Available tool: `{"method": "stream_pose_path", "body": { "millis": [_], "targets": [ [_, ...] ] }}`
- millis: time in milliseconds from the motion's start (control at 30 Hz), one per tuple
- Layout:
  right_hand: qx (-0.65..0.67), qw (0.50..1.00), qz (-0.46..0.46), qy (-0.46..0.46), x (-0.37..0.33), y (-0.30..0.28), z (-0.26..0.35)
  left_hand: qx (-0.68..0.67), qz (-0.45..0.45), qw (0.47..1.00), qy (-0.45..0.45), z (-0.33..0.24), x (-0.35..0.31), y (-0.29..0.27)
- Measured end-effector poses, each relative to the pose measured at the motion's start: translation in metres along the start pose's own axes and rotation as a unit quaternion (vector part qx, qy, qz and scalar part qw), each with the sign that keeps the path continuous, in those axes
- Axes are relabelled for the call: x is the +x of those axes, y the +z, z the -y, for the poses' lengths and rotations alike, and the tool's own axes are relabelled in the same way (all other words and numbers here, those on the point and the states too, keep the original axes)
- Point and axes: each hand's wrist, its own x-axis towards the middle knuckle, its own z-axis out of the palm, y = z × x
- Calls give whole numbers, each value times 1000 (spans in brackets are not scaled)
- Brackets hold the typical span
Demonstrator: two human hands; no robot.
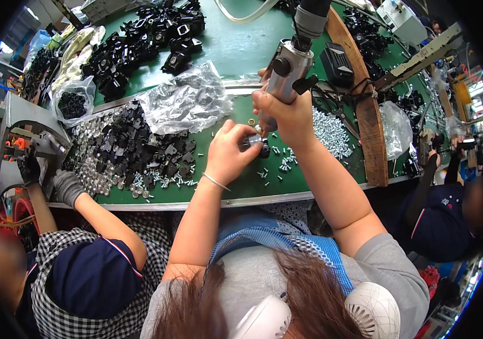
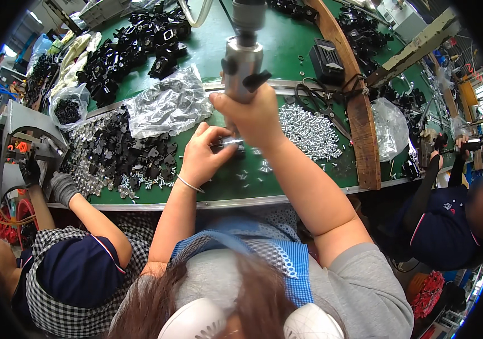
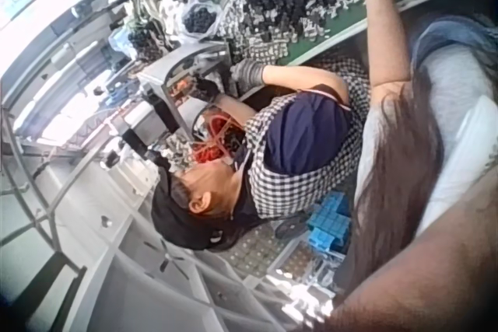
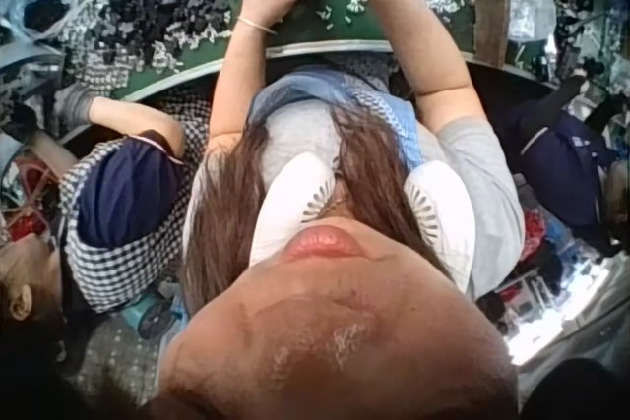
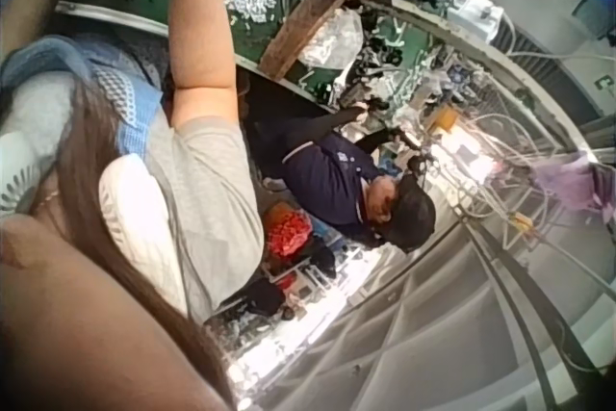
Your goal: Assembling small mechanical components using an electric screwdriver at a factory workbench.
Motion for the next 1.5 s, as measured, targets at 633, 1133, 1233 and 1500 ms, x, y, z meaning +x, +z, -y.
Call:
{"method": "stream_pose_path", "body": {
  "millis": [633,1133,1233,1500],
  "targets": [
    [27,992,-9,-121,6,-44,1,-161,82,975,-126,25,61,-23],
    [-357,895,-101,-247,-56,-27,-27,228,-253,901,-268,122,199,-89],
    [-354,912,-52,-200,-72,-23,-30,274,-146,901,-303,126,207,-88],
    [-268,960,-17,-78,-53,-36,-39,261,-178,940,-129,70,167,-98]
  ]
}}
